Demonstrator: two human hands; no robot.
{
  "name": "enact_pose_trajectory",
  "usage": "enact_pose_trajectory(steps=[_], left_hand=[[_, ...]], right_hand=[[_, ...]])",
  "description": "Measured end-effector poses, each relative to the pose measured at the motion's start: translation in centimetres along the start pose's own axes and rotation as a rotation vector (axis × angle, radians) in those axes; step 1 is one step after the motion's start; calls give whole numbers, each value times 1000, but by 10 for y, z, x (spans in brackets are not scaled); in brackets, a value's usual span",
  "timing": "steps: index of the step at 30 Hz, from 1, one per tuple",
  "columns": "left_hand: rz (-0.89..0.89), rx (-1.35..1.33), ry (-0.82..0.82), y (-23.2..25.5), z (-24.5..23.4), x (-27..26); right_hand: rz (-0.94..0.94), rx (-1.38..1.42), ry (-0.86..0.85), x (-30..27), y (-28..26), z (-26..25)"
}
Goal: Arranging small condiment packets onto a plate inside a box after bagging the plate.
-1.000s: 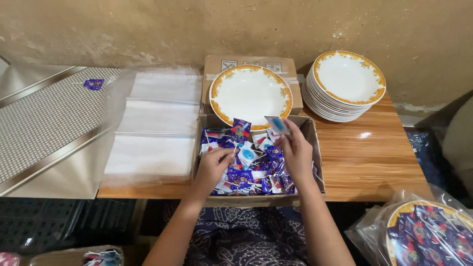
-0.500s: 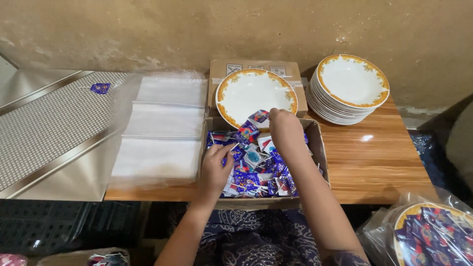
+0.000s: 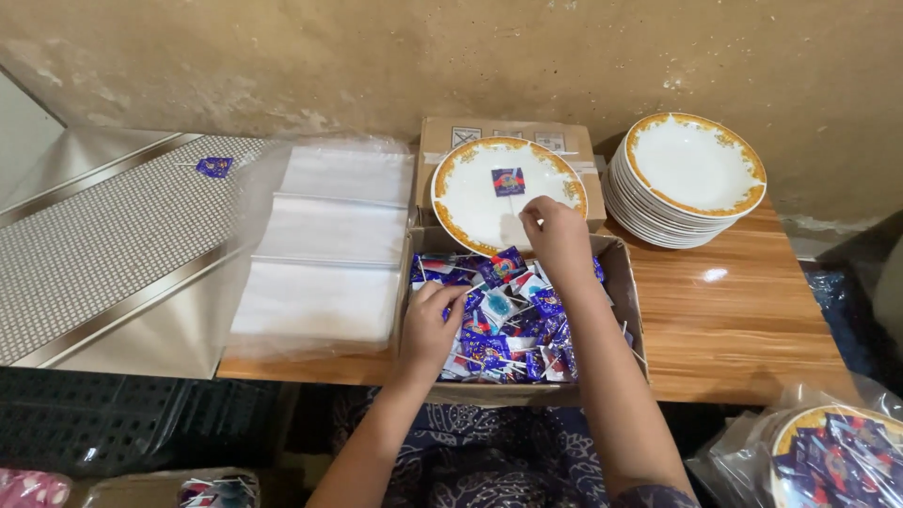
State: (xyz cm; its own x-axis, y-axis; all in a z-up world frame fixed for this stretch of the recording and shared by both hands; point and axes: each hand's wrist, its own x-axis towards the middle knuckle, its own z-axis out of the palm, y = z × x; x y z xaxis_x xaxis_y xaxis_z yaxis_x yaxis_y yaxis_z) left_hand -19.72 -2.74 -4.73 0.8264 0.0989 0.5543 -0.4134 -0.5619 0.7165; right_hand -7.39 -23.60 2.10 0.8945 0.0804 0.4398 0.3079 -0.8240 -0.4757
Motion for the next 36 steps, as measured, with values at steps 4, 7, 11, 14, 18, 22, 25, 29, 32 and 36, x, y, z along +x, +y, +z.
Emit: enact_pose_trajectory(steps=[4, 7, 11, 14, 18, 22, 25, 29, 32, 36], left_hand=[[-22, -37, -9, 16, -8, 7], [21, 54, -2, 28, -17, 18], [81, 151, -68, 20, -11, 45], [104, 289, -123, 20, -9, 69], [128, 511, -157, 20, -1, 92], [205, 486, -136, 25, 8, 109], [271, 529, -61, 26, 18, 123], [289, 563, 7, 14, 39, 143], [266, 598, 5, -4, 58, 155], [198, 671, -68, -21, 74, 164]], right_hand=[[4, 73, 140, -38, 2, -31], [-30, 189, 353, -54, 23, -27], [53, 310, 468, -58, 36, -19], [54, 331, 495, -58, 36, -17], [41, 331, 485, -58, 44, -11], [67, 345, 473, -61, 41, -12], [73, 339, 471, -62, 37, -18], [84, 338, 467, -62, 37, -18], [94, 342, 452, -63, 34, -19], [110, 347, 428, -62, 37, -19]])
